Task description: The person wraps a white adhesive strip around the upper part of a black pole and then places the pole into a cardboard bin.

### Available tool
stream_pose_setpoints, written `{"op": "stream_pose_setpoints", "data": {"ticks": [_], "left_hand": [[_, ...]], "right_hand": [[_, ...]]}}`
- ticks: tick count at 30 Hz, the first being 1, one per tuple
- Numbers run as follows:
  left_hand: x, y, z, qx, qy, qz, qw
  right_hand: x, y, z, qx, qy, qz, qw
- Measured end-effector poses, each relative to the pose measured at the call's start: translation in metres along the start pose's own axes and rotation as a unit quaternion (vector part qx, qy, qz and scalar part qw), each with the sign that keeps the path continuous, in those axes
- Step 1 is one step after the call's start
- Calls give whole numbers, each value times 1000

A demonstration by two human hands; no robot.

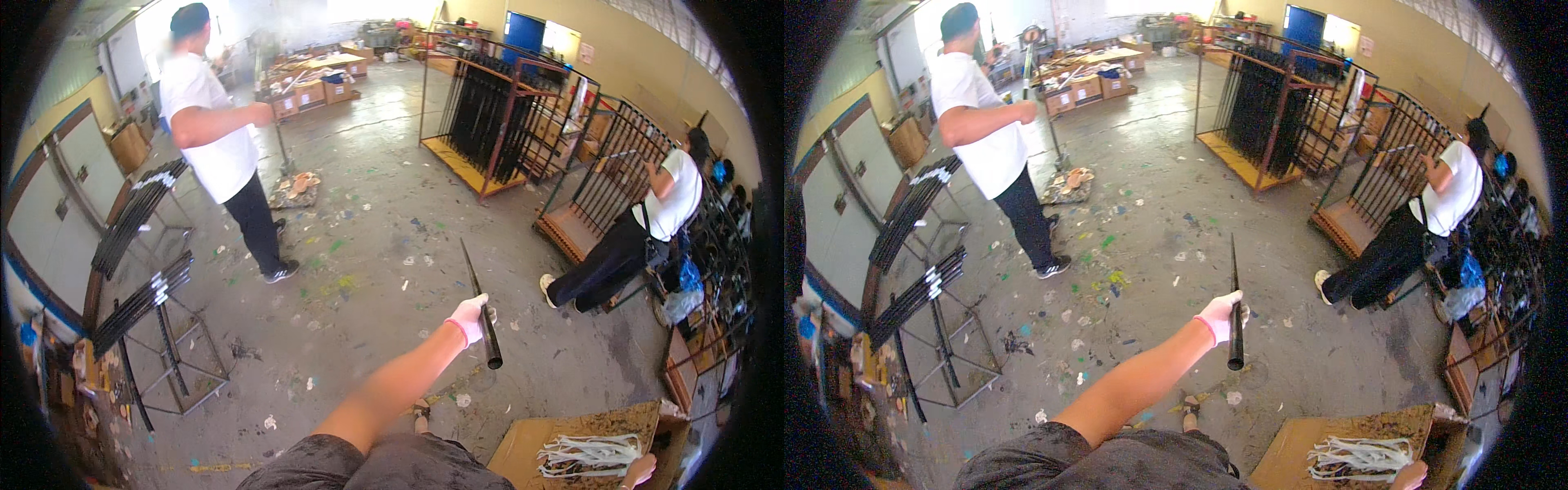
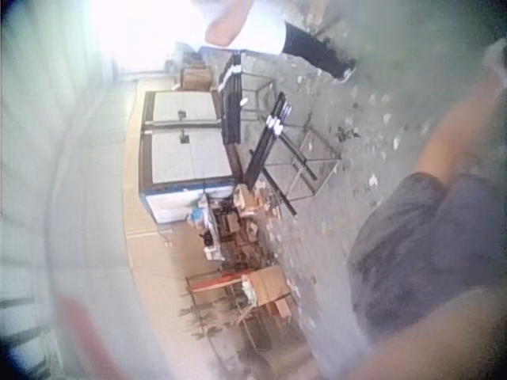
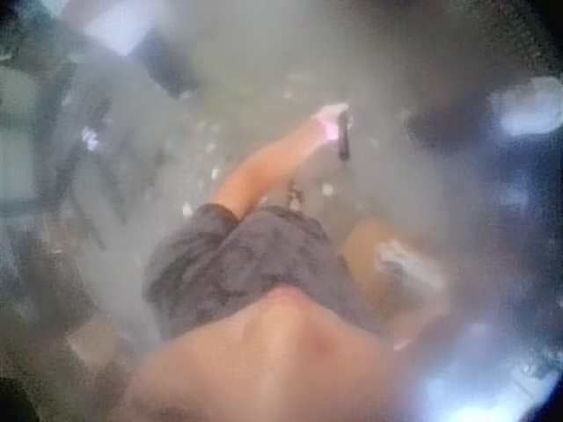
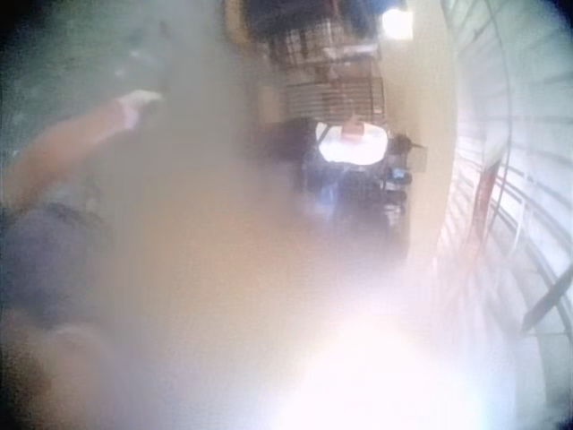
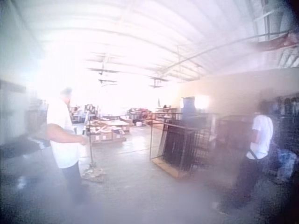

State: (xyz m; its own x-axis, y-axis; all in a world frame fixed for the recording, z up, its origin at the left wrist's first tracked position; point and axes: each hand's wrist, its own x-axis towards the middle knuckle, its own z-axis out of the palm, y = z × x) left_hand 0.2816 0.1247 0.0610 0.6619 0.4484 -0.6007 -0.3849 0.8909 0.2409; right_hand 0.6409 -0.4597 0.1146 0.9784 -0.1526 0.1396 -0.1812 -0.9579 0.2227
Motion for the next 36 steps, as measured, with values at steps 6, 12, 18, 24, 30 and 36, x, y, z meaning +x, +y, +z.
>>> {"op": "stream_pose_setpoints", "data": {"ticks": [6,12,18,24,30,36], "left_hand": [[8,-12,17,27,-9,-19,999],[9,-18,26,67,-55,-41,995],[2,-24,33,79,-32,-68,994],[-3,-28,28,82,-68,-94,990],[1,-38,28,-49,-6,-78,996],[-3,-31,15,13,-78,-34,996]], "right_hand": [[-3,22,8,35,30,7,999],[-6,19,3,85,64,-28,994],[-4,8,-4,109,86,-64,988],[14,-6,-2,121,108,-95,982],[21,-4,-9,88,147,-107,979],[-46,-61,-97,119,293,-267,910]]}}
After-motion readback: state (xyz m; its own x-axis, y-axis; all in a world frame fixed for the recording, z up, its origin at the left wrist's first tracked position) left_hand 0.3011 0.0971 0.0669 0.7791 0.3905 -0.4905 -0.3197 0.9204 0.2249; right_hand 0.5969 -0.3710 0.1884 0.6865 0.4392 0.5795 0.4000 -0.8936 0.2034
